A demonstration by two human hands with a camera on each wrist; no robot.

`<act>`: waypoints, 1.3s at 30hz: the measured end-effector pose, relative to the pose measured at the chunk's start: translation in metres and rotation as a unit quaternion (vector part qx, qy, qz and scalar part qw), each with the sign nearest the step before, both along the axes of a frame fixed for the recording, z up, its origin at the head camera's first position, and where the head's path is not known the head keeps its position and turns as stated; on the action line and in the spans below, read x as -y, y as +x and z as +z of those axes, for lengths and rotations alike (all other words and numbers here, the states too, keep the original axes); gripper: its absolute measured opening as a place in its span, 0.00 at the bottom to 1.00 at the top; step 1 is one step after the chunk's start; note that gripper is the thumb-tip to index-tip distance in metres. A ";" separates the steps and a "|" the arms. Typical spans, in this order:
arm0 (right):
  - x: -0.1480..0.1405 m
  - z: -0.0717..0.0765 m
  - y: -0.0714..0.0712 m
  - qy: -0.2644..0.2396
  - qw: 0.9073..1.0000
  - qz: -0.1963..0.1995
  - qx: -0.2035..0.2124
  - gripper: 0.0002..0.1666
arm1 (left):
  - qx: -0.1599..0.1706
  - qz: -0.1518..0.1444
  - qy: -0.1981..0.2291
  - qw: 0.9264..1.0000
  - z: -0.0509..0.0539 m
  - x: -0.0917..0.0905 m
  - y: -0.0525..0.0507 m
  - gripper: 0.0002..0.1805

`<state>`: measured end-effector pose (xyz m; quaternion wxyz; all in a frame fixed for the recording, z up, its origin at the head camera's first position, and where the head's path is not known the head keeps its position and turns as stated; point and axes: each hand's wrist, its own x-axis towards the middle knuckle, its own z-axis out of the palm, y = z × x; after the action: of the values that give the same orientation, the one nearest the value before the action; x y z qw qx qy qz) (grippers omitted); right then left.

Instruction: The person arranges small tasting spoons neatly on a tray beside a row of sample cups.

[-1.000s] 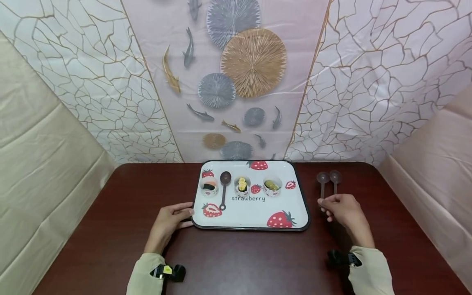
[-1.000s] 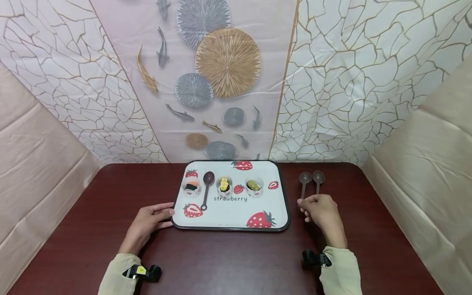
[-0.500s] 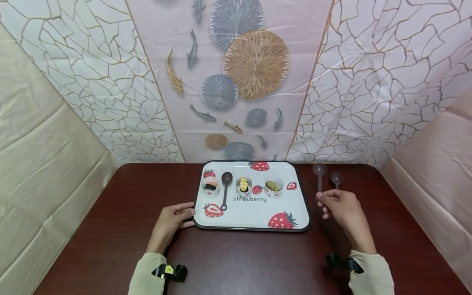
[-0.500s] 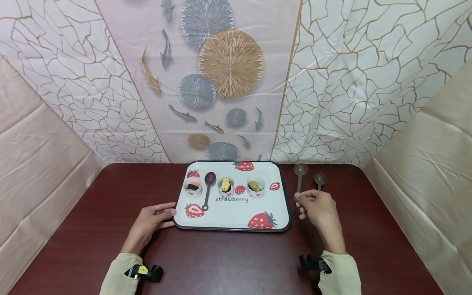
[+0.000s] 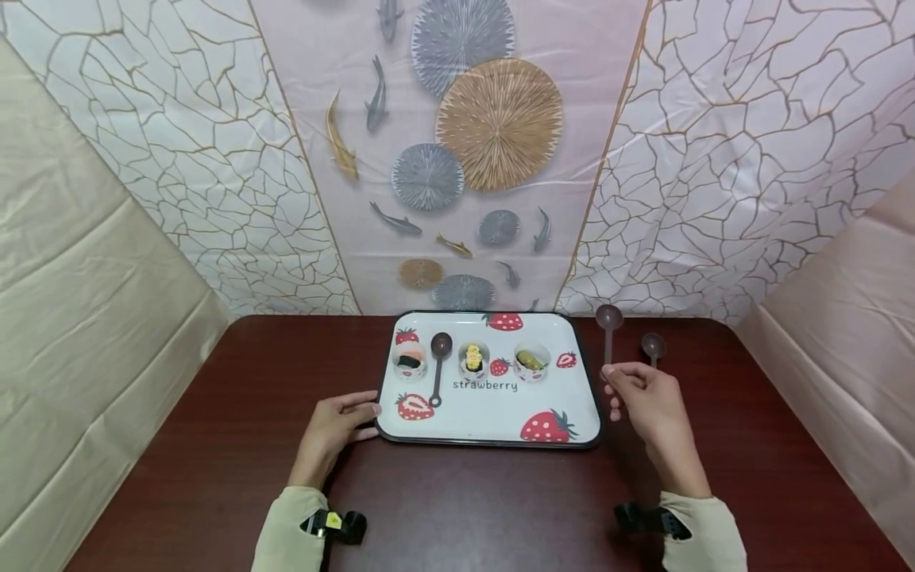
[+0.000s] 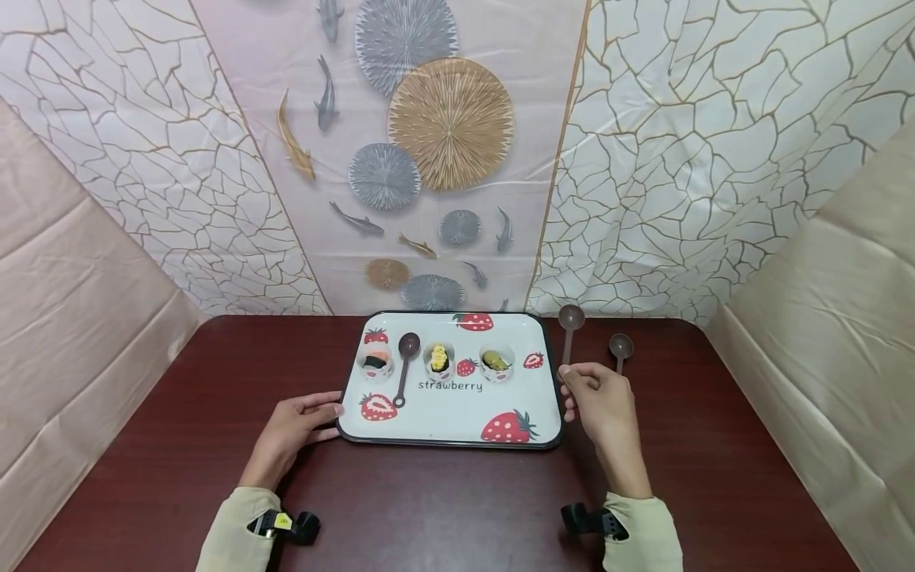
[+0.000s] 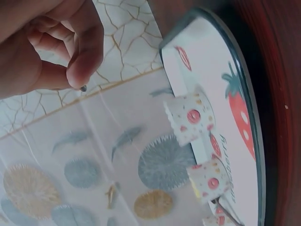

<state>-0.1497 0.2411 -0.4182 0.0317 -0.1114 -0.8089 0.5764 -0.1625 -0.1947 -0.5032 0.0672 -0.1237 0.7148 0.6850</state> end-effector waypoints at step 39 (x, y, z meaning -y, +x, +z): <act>0.083 -0.014 -0.006 -0.089 0.995 0.039 -0.023 0.17 | 0.019 0.008 -0.012 1.000 0.005 -0.005 0.000 0.22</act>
<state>-0.1553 0.1585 -0.4327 0.0175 -0.0690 -0.7569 0.6497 -0.1629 -0.1897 -0.4982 0.0738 -0.1434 0.7205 0.6745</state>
